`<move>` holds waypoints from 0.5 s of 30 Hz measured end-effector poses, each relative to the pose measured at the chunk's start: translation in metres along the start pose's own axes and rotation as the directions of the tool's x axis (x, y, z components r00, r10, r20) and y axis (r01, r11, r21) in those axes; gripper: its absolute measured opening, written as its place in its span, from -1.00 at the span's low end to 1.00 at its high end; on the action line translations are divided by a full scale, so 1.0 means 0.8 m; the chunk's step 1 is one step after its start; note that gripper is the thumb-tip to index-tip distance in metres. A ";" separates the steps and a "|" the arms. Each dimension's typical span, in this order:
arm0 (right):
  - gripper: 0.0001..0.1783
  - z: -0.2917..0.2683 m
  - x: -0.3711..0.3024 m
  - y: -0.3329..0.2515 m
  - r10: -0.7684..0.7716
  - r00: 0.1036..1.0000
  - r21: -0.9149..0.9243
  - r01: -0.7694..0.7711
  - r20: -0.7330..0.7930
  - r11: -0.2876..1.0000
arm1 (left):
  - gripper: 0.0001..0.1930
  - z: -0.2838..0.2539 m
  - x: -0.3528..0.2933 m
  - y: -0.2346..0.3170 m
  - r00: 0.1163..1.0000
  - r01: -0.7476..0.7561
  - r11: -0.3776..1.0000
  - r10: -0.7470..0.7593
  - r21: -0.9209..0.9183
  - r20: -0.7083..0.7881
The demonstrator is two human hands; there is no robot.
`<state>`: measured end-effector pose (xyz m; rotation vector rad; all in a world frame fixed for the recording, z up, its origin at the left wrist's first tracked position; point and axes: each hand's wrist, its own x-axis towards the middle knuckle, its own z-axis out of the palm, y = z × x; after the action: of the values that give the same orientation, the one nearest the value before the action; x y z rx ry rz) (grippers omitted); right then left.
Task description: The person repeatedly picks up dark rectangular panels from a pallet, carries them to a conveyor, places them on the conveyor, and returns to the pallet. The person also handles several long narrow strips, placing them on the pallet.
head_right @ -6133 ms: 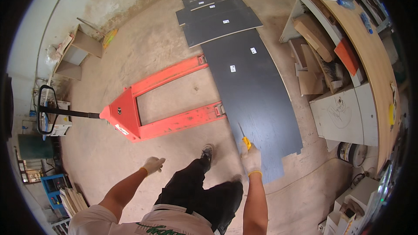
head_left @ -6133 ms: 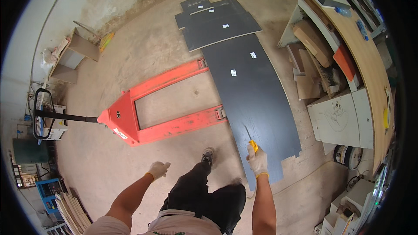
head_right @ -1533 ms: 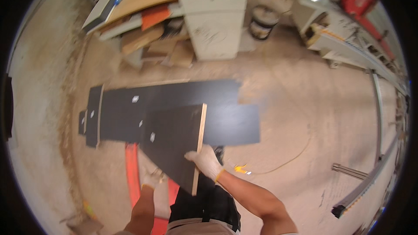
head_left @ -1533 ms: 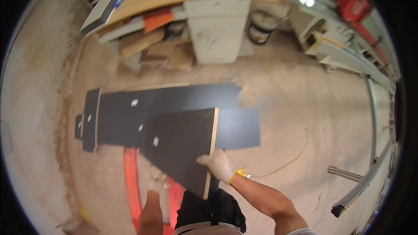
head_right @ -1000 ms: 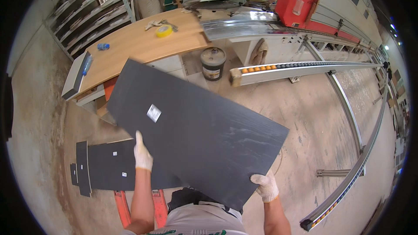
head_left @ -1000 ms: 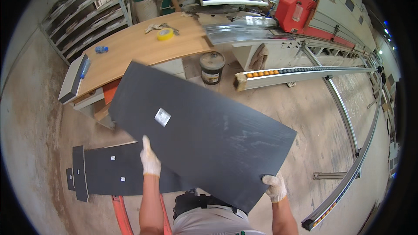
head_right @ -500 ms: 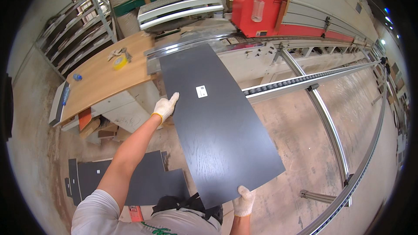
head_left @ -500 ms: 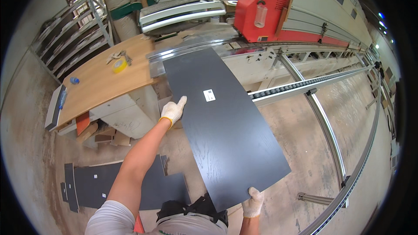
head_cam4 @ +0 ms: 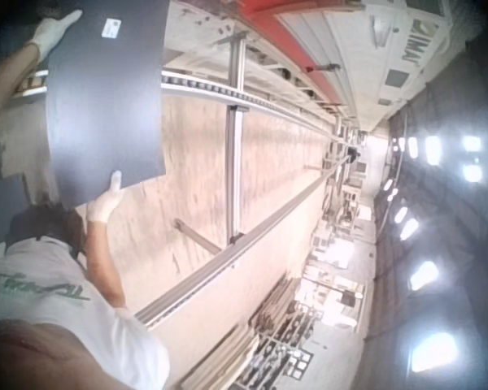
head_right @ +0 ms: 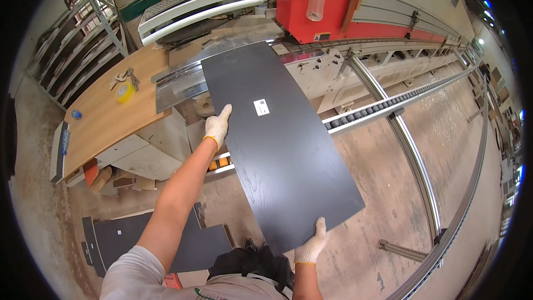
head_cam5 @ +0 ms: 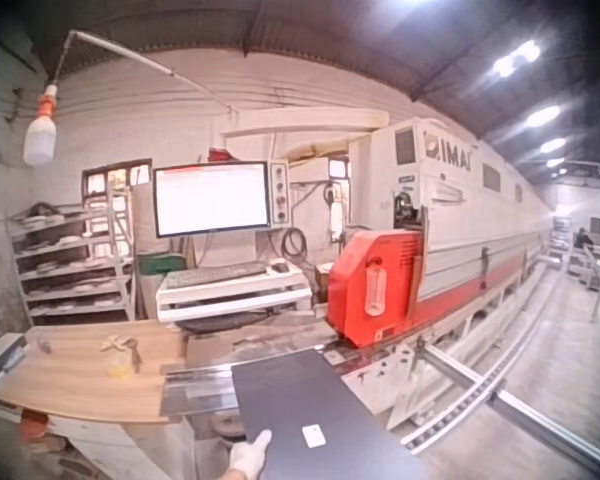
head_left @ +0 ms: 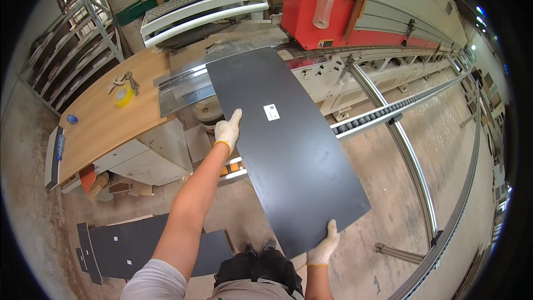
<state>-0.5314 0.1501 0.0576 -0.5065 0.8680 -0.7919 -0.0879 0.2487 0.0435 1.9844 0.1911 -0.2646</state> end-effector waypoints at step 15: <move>-0.35 -0.023 0.180 -0.112 -0.072 0.983 -0.047 0.065 -0.166 0.997 | -0.08 0.189 -0.006 0.099 0.999 0.020 0.999 -0.018 -0.039 0.042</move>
<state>-0.5253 -0.0195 0.0398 -0.5136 1.0287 -0.8903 -0.0875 0.0786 0.0531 1.9376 0.1875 -0.3117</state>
